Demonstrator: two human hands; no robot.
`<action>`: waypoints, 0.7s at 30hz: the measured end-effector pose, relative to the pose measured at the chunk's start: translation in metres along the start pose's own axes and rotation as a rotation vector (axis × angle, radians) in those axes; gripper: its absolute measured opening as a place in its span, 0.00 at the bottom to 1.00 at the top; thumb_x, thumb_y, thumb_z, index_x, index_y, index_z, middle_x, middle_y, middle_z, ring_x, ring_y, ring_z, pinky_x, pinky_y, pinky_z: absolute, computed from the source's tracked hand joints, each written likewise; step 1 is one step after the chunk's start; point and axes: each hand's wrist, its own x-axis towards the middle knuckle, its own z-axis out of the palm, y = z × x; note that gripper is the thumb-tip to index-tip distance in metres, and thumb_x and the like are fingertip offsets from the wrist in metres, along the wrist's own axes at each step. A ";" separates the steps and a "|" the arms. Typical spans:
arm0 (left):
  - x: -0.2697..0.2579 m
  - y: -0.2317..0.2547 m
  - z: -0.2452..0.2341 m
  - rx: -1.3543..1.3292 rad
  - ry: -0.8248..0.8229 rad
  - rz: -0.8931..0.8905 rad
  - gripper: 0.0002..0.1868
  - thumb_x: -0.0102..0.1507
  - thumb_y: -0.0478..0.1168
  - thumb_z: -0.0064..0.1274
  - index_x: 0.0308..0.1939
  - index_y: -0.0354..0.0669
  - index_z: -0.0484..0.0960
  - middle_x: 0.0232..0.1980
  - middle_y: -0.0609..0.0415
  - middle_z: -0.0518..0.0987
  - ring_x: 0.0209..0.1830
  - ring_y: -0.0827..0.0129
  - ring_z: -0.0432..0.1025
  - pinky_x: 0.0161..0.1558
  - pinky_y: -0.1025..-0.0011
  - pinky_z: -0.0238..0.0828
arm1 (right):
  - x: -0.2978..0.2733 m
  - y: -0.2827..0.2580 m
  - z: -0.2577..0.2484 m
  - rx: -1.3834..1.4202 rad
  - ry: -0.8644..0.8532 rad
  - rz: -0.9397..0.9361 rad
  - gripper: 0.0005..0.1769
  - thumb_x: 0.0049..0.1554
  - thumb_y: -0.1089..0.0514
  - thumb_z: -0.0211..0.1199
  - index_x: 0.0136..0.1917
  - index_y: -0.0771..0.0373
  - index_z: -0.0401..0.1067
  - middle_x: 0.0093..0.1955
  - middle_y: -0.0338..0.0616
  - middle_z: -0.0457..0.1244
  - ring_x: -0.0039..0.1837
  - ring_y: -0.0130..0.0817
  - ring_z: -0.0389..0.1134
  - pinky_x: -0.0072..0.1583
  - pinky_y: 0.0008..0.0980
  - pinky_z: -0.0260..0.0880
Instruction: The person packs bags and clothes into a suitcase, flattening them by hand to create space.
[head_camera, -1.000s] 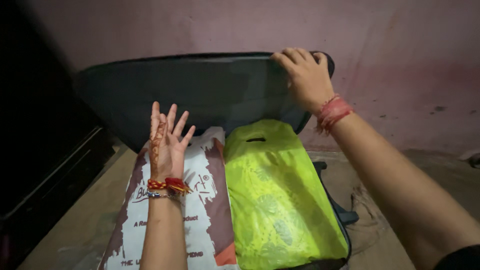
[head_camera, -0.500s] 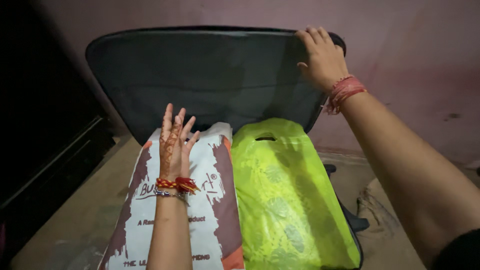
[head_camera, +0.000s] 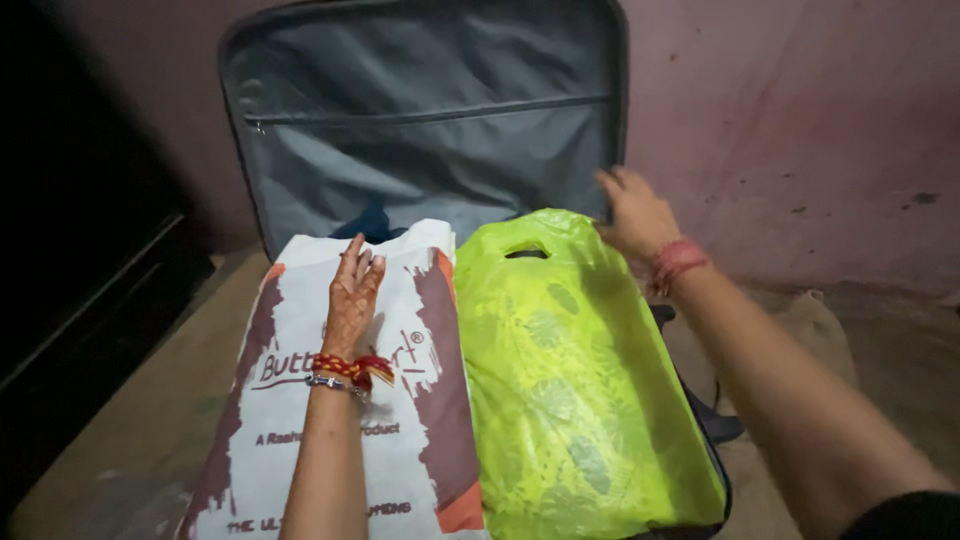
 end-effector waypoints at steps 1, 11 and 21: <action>-0.001 -0.010 0.002 0.027 -0.008 0.029 0.38 0.70 0.49 0.56 0.80 0.43 0.58 0.77 0.39 0.62 0.80 0.60 0.58 0.72 0.67 0.59 | -0.013 0.006 0.013 0.035 -0.024 0.033 0.46 0.48 0.53 0.72 0.76 0.56 0.59 0.78 0.57 0.52 0.78 0.54 0.52 0.72 0.48 0.57; -0.040 0.003 0.027 1.168 -0.263 -0.062 0.46 0.61 0.70 0.50 0.76 0.51 0.63 0.78 0.47 0.64 0.78 0.56 0.57 0.75 0.51 0.48 | -0.093 0.055 0.085 0.701 -0.096 0.434 0.41 0.58 0.40 0.63 0.74 0.69 0.61 0.66 0.59 0.66 0.63 0.47 0.70 0.62 0.41 0.69; -0.057 0.046 0.061 1.496 -0.357 -0.230 0.62 0.47 0.77 0.60 0.76 0.51 0.59 0.78 0.49 0.61 0.77 0.53 0.54 0.71 0.44 0.49 | -0.106 0.036 0.068 1.007 -0.144 0.586 0.36 0.57 0.42 0.65 0.65 0.74 0.71 0.55 0.54 0.71 0.51 0.38 0.73 0.52 0.33 0.73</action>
